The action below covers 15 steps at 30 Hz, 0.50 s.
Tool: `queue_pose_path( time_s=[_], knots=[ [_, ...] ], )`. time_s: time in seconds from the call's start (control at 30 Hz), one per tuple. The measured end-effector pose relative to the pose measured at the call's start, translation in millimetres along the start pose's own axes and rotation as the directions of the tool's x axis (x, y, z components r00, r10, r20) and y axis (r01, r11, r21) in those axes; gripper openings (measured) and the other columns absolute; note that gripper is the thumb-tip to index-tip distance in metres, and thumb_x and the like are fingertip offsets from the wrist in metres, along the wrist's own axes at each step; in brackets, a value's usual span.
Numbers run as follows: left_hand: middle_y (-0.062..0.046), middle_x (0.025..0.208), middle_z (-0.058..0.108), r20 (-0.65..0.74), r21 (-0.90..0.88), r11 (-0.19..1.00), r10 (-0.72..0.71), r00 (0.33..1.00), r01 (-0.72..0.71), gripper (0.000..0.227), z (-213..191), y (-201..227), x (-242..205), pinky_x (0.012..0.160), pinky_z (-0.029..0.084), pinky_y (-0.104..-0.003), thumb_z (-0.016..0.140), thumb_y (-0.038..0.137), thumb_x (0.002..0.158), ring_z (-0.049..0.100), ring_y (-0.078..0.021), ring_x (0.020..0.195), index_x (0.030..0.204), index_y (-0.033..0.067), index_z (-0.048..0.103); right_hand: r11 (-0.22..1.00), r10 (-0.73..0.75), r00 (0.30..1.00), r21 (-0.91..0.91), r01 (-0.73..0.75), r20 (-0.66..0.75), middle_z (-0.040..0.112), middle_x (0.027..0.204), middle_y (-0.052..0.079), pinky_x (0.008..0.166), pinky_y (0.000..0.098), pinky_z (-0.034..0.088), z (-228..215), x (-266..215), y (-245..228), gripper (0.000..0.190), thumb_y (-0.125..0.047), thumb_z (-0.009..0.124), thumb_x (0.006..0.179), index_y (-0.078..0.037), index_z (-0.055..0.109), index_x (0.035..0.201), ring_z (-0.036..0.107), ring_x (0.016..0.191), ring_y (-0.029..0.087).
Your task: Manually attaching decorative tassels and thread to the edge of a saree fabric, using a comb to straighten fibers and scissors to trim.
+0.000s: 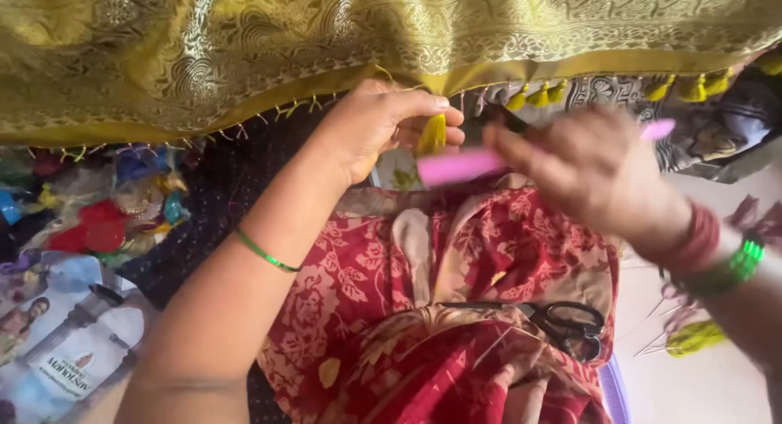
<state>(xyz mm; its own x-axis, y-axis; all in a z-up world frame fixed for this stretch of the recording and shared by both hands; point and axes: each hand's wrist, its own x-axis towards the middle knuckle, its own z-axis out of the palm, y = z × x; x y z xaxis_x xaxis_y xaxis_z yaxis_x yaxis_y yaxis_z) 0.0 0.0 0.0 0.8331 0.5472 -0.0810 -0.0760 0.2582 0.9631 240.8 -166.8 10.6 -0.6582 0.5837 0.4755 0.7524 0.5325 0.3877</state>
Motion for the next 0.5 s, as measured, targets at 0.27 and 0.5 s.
queue_pose_path(
  time_s=[0.27, 0.5],
  knots=[
    [-0.019, 0.088, 0.081, -0.138, 0.101, 0.995, 0.001, 0.990, 0.013, 0.024, 2, -2, 3, 0.071, 0.064, -0.034, 0.068, 0.015, 0.089, 0.077, -0.0233, 0.074, 0.096, -0.0060, 0.078, 0.894, -0.267, 0.960, -0.393, 0.215, -0.080, 0.063, 0.078, -0.003, 0.068, 0.0279, 0.045, 3, 30, 4, 0.035, -0.022, 0.075, 0.098, -0.018, 0.067, 0.132, 0.056, 0.067, 0.008],
    [-0.019, 0.086, 0.080, -0.119, 0.077, 0.997, -0.002, 0.993, 0.011, 0.024, -3, -6, 15, 0.069, 0.064, -0.033, 0.069, 0.015, 0.087, 0.079, -0.0240, 0.070, 0.094, -0.0060, 0.078, 0.836, -0.249, 0.965, -0.521, 0.174, -0.077, 0.066, 0.093, -0.002, 0.084, 0.0345, 0.053, -4, 38, 16, 0.035, -0.026, 0.075, 0.096, -0.027, 0.069, 0.131, 0.066, 0.085, 0.009]
  ],
)
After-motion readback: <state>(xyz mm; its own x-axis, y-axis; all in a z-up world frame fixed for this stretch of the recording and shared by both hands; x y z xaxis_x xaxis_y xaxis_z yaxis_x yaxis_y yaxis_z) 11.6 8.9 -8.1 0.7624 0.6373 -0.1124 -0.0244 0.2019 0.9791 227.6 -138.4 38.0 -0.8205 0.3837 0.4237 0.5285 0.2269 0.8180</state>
